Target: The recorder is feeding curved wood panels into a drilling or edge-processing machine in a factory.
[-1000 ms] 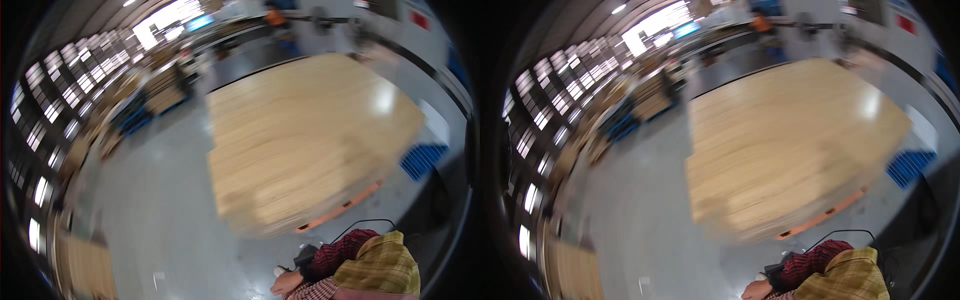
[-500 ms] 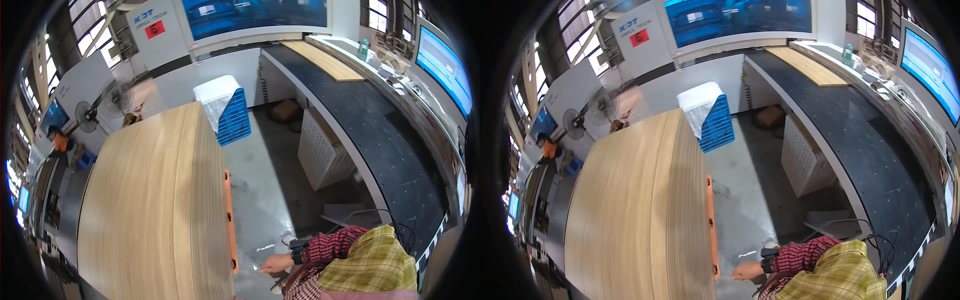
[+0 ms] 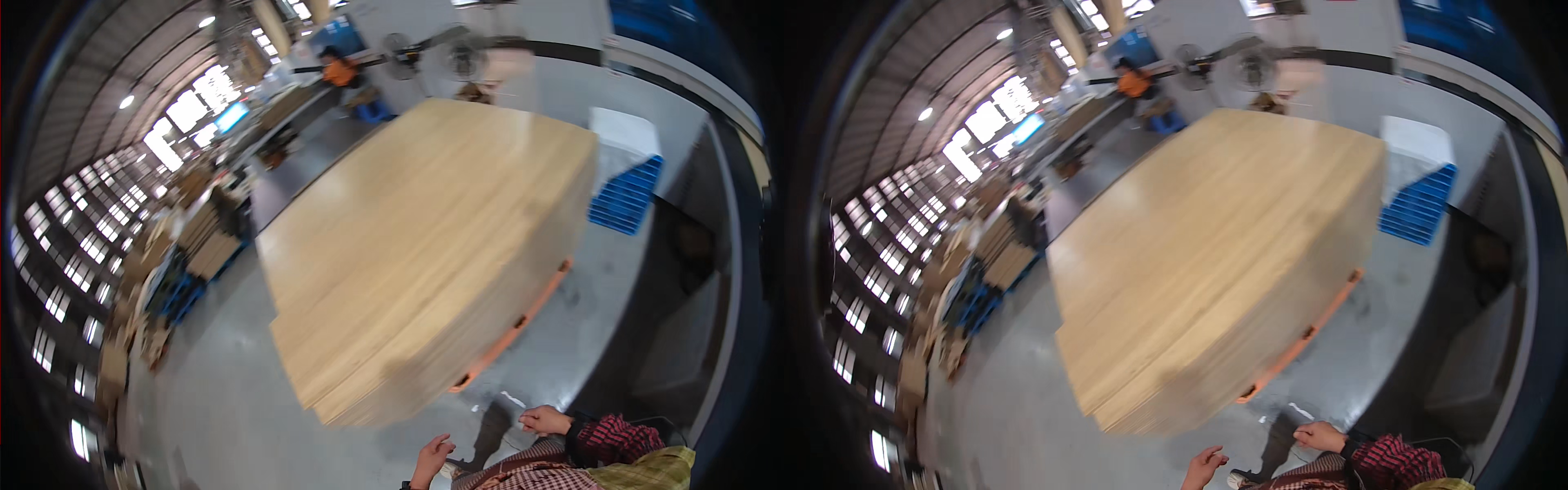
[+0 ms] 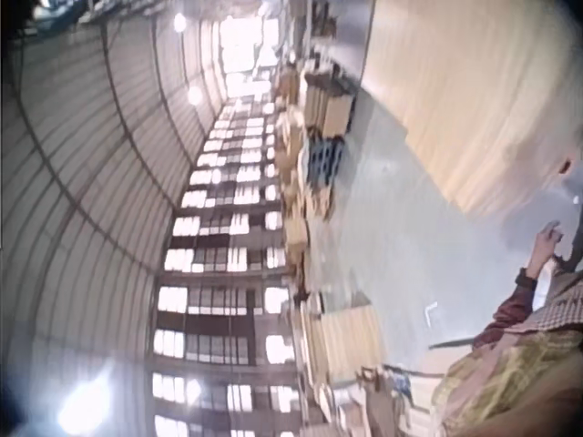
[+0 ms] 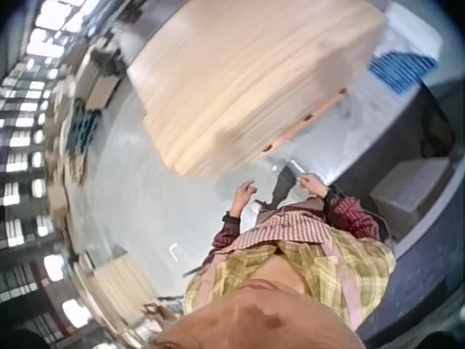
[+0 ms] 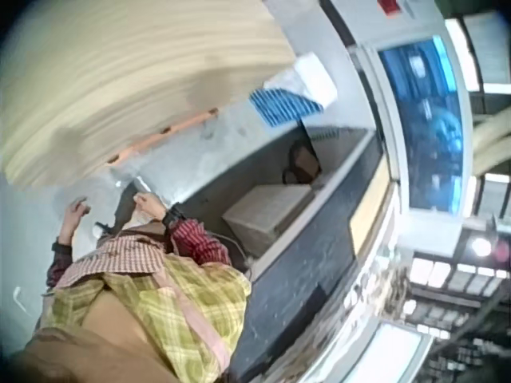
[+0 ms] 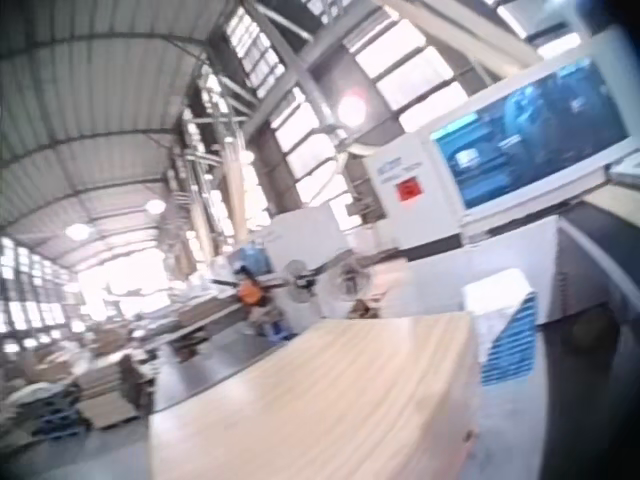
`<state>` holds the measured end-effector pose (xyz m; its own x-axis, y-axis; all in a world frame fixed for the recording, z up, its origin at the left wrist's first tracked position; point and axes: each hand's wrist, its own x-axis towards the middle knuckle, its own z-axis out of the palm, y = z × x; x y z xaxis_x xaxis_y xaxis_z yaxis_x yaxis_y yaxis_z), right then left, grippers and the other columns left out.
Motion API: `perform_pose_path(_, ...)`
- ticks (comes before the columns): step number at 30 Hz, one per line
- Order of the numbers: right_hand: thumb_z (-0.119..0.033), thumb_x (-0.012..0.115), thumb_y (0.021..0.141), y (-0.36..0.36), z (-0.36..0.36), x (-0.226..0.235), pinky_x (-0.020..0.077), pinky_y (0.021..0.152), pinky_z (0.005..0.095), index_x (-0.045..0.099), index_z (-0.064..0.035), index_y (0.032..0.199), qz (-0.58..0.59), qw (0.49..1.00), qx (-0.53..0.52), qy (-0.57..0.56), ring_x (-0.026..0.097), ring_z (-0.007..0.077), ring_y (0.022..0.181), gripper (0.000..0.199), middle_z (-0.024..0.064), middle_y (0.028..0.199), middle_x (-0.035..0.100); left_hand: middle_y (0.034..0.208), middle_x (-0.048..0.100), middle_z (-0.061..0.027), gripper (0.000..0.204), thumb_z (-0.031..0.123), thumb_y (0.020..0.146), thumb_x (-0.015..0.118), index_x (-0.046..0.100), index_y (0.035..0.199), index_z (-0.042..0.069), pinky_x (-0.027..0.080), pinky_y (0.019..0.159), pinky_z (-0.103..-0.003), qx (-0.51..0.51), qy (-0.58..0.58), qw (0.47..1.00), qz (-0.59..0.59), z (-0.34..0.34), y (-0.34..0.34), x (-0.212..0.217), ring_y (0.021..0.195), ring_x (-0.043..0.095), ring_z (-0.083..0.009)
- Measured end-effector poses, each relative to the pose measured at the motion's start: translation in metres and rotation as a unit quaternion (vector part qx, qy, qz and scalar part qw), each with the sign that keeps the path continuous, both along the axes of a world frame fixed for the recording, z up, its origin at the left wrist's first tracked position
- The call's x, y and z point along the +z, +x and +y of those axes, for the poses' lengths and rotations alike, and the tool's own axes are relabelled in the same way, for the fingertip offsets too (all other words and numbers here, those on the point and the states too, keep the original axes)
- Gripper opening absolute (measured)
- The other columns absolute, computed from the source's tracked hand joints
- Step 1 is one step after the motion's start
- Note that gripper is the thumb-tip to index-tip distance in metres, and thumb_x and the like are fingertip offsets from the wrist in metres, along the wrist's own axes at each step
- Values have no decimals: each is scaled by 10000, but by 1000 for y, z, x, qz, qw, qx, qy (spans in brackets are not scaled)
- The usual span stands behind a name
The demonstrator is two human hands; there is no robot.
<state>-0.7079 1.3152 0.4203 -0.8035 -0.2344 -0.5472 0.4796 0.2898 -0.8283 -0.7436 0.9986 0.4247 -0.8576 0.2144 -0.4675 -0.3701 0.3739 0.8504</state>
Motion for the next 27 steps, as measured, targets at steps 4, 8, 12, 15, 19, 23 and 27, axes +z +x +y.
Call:
perform_pose_path(4, -194, 470, 905, -28, -67, 4, 496, 655, 238, 594, 16, 952, 45, 997, 41, -47, 611, 97, 698, 248, 68, 785, 647, 862, 657, -123, 341, 174, 854, 522, 522, 1128, -29, 480, 751, -256, 90, -25, 995, 32, -80, 30, 11, 826, 631, -169)
perform_pose_path(8, -257, 453, 912, -45, -200, 28, 476, 667, 232, 587, -26, 934, 134, 968, 199, -75, 603, 110, 685, 268, 33, 751, 639, 821, 644, -125, 393, 250, 857, 516, 521, 1122, -41, 479, 685, -305, 212, 9, 976, 49, -190, 85, 15, 756, 612, -206)
perform_pose_path(12, -289, 428, 923, -42, -331, 60, 464, 693, 233, 578, -18, 977, 94, 940, 294, -143, 591, 109, 743, 314, 36, 806, 630, 838, 640, -108, 426, 281, 860, 514, 503, 1156, -25, 486, 655, -261, 343, 54, 937, 28, -299, 133, 14, 729, 602, -154)
perform_pose_path(15, -294, 401, 937, -40, -406, 86, 451, 729, 239, 558, -12, 1046, 4, 920, 344, -187, 572, 111, 816, 341, 39, 871, 615, 887, 634, -129, 427, 275, 869, 500, 497, 1164, -33, 483, 703, -287, 359, 54, 931, 49, -363, 126, 40, 781, 605, -178)
perform_pose_path(19, -314, 343, 956, -49, -492, 85, 437, 723, 238, 529, -22, 1095, -48, 889, 376, -256, 551, 108, 833, 373, 32, 881, 594, 908, 630, -146, 407, 253, 881, 481, 495, 1168, -35, 473, 776, -316, 364, 48, 925, 99, -425, 77, 83, 854, 603, -212)
perform_pose_path(23, -325, 390, 935, -74, -592, 114, 448, 568, 277, 566, -55, 921, -74, 882, 313, -345, 584, 162, 665, 323, 50, 740, 608, 918, 627, -146, 387, 225, 884, 474, 496, 1159, -46, 472, 790, -316, 346, 85, 928, 112, -480, 18, 83, 863, 604, -221)
perform_pose_path(27, -312, 405, 936, -116, -676, 131, 445, 567, 228, 547, -38, 941, -37, 860, 275, -428, 567, 112, 642, 309, 35, 711, 574, 890, 628, -127, 358, 209, 881, 465, 518, 1147, -24, 472, 730, -296, 320, 79, 940, 87, -538, -30, 67, 811, 594, -199)
